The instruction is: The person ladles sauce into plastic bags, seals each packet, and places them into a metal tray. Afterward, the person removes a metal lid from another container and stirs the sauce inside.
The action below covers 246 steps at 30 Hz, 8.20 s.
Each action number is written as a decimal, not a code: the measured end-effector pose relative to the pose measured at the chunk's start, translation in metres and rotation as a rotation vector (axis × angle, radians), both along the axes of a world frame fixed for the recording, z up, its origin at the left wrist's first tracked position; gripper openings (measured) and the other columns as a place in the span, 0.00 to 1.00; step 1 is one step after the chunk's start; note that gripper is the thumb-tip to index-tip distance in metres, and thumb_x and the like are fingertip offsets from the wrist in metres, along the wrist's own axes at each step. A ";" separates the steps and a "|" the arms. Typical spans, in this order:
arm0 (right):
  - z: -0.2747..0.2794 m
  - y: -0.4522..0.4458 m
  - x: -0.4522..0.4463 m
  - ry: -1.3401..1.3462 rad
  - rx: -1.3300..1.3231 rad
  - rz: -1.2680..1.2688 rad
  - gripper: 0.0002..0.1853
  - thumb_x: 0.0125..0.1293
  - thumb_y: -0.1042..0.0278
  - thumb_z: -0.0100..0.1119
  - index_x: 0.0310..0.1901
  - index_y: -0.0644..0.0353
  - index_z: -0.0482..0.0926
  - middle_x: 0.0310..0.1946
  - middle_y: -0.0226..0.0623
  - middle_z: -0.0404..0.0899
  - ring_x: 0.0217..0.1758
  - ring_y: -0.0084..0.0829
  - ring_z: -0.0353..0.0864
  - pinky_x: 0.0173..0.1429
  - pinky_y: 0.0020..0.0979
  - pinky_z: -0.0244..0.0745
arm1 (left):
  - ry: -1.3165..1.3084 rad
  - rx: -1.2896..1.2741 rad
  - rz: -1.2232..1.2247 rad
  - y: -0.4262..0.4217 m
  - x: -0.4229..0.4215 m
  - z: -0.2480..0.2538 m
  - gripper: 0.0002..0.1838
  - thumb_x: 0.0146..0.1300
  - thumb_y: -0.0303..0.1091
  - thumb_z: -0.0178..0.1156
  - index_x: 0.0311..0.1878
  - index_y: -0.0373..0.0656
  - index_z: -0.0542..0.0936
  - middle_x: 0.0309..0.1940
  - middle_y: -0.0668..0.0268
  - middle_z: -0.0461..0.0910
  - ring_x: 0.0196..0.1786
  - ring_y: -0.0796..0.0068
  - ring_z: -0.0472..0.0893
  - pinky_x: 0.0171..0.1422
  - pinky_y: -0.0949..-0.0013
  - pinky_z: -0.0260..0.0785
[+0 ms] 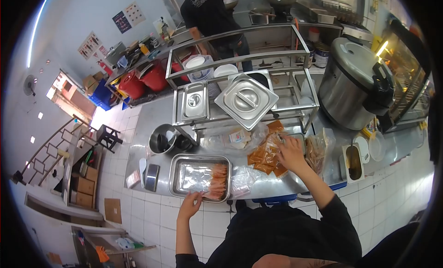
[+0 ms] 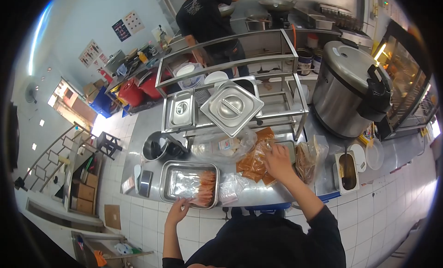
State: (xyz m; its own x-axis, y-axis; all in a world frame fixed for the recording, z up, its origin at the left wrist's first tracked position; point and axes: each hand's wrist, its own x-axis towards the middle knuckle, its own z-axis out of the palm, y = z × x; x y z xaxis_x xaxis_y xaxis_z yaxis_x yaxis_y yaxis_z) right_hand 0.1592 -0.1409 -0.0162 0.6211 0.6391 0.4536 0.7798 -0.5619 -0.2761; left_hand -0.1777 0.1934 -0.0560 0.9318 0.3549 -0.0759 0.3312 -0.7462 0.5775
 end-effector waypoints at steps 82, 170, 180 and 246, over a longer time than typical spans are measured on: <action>0.055 0.085 -0.073 0.047 -0.128 -0.175 0.04 0.56 0.70 0.62 0.33 0.58 0.81 0.35 0.40 0.78 0.43 0.43 0.79 0.47 0.42 0.75 | -0.312 -0.078 -0.449 0.069 0.009 0.004 0.07 0.54 0.30 0.69 0.37 0.43 0.85 0.33 0.65 0.81 0.39 0.63 0.81 0.43 0.64 0.74; -0.053 0.120 -0.023 0.192 0.035 0.075 0.06 0.52 0.74 0.66 0.33 0.60 0.86 0.51 0.41 0.80 0.55 0.41 0.78 0.60 0.38 0.72 | -0.011 -0.916 -0.351 0.064 0.024 -0.002 0.34 0.66 0.25 0.53 0.74 0.43 0.56 0.77 0.50 0.45 0.79 0.55 0.45 0.80 0.55 0.39; -0.023 0.112 -0.031 0.241 -0.049 0.126 0.08 0.52 0.75 0.66 0.36 0.59 0.86 0.33 0.37 0.83 0.42 0.39 0.81 0.50 0.36 0.75 | -0.101 0.010 -0.569 0.060 0.026 -0.009 0.17 0.71 0.36 0.52 0.60 0.47 0.77 0.58 0.63 0.78 0.71 0.57 0.66 0.77 0.48 0.49; -0.047 0.089 0.061 0.299 -0.449 -0.662 0.10 0.48 0.55 0.64 0.30 0.46 0.88 0.32 0.34 0.85 0.51 0.39 0.78 0.59 0.54 0.55 | -0.085 -0.416 -0.645 0.079 0.070 -0.025 0.20 0.69 0.35 0.54 0.63 0.62 0.77 0.71 0.60 0.64 0.75 0.51 0.59 0.78 0.47 0.45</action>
State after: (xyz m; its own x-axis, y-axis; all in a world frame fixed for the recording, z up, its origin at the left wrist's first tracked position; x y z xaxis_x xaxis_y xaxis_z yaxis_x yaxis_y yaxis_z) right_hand 0.2200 -0.0522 -0.0631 0.9834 0.1817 0.0012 0.1814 -0.9816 -0.0599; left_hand -0.1082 0.2721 -0.0808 0.9531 -0.3027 -0.0028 -0.1539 -0.4925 0.8566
